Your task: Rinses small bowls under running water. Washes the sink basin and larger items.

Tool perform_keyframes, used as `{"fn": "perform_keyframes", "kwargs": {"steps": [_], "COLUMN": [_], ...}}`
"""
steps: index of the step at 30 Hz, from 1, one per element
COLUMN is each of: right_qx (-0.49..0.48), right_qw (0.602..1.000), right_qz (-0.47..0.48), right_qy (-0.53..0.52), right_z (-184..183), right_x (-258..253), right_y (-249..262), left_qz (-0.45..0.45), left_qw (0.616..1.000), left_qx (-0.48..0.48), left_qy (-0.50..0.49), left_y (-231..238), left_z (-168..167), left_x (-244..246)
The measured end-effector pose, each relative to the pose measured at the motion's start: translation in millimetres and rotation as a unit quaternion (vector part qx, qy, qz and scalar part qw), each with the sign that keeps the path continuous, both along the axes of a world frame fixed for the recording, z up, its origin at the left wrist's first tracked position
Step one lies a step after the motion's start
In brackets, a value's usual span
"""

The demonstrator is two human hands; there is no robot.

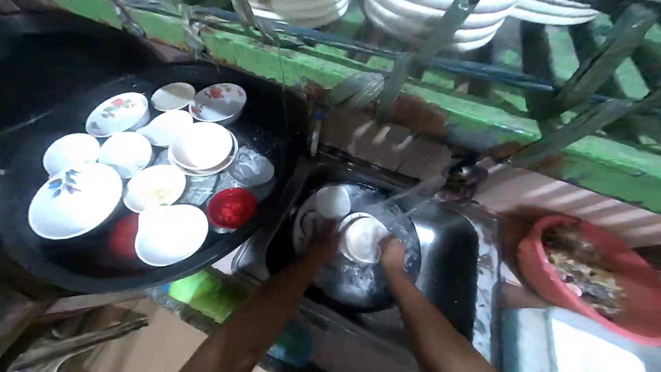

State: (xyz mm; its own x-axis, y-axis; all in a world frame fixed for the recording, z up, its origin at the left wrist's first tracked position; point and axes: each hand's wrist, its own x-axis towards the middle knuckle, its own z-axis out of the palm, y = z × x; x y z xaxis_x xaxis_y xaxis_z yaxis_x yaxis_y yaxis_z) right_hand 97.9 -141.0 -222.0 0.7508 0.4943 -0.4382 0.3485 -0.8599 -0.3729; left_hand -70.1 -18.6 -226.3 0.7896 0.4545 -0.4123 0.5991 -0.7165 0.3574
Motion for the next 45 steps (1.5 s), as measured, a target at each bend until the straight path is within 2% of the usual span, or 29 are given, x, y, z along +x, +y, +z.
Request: {"fn": "perform_keyframes", "kwargs": {"steps": [2, 4, 6, 8, 10, 12, 14, 15, 18, 19, 22, 24, 26, 27, 28, 29, 31, 34, 36, 39, 41, 43, 45], "right_qx": [-0.060, -0.061, -0.032, -0.009, 0.005, 0.021, 0.027, 0.025, 0.037, 0.040, 0.058, 0.099, 0.222, 0.288, 0.333, 0.353, 0.351, 0.380, 0.424, 0.572, 0.610, 0.623, 0.619], "right_qw": [0.997, 0.995, 0.994, 0.991, 0.989, 0.988, 0.989, 0.990, 0.993, 0.994, 0.988, 0.946, 0.853, 0.801, 0.766, 0.756, 0.776, 0.799, 0.820, 0.795, 0.789, 0.781, 0.774], "right_qz": [0.041, 0.029, 0.013, 0.019, 0.011, -0.009, -0.029, -0.036, -0.060, -0.068, -0.138, -0.248, -0.363, -0.397, -0.408, -0.406, -0.392, -0.333, -0.286, -0.132, -0.035, -0.038, -0.114], "right_qy": [-0.032, -0.073, -0.101, -0.130, -0.149, -0.153, -0.142, -0.134, -0.096, -0.075, 0.041, 0.184, 0.304, 0.343, 0.369, 0.373, 0.348, 0.326, 0.258, 0.154, 0.063, 0.022, 0.064], "right_z": [12, 17, 26, 42, 54, 57, 50, 43, 24, 15, -6, -10, -7, -2, 4, 14, 33, 62, 76, 92, 104, 113, 119], "right_x": [15, 32, 38, 37, 46, 58, 62, 59, 27, 14, -14, -22, -26, -26, -27, -29, -31, -29, -29, -21, -20, -26, -34], "right_y": [-10, -20, -19, -18, -22, -28, -37, -41, -43, -41, -35, -35, -29, -24, -21, -17, -6, 7, 16, 24, 24, 27, 37], "left_qz": [0.062, 0.099, 0.053, -0.040, -0.100, -0.115, -0.068, -0.027, 0.101, 0.121, 0.084, 0.068, 0.062, 0.061, 0.055, 0.049, 0.055, 0.111, 0.149, 0.201, 0.221, 0.277, 0.340], "left_qw": [0.998, 0.992, 0.984, 0.981, 0.981, 0.990, 0.997, 0.999, 0.994, 0.992, 0.996, 0.996, 0.995, 0.995, 0.997, 0.998, 0.998, 0.989, 0.982, 0.970, 0.962, 0.930, 0.886], "left_qx": [-0.013, 0.043, 0.090, 0.080, 0.067, 0.036, -0.020, -0.037, -0.044, -0.032, 0.025, 0.032, 0.006, -0.004, -0.006, -0.001, -0.017, -0.092, -0.077, -0.082, -0.106, -0.145, -0.151], "left_qy": [-0.011, -0.073, -0.142, -0.170, -0.150, -0.075, 0.008, 0.020, -0.021, -0.032, 0.000, 0.054, 0.078, 0.077, 0.063, 0.037, -0.008, -0.042, -0.084, -0.107, -0.121, -0.192, -0.276], "left_y": [-20, -40, -50, -54, -58, -62, -67, -69, -62, -58, -36, -34, -41, -44, -46, -49, -51, -51, -50, -39, -22, -12, -11], "left_z": [-11, -25, -24, -17, -9, 5, 15, 10, -8, -10, -18, -9, 8, 10, 6, 1, 5, 49, 60, 79, 90, 119, 163], "left_x": [3, 5, 15, 21, 25, 29, 29, 26, 14, 9, 2, 1, 4, 4, 3, 2, 11, 36, 47, 62, 64, 46, 20]}}
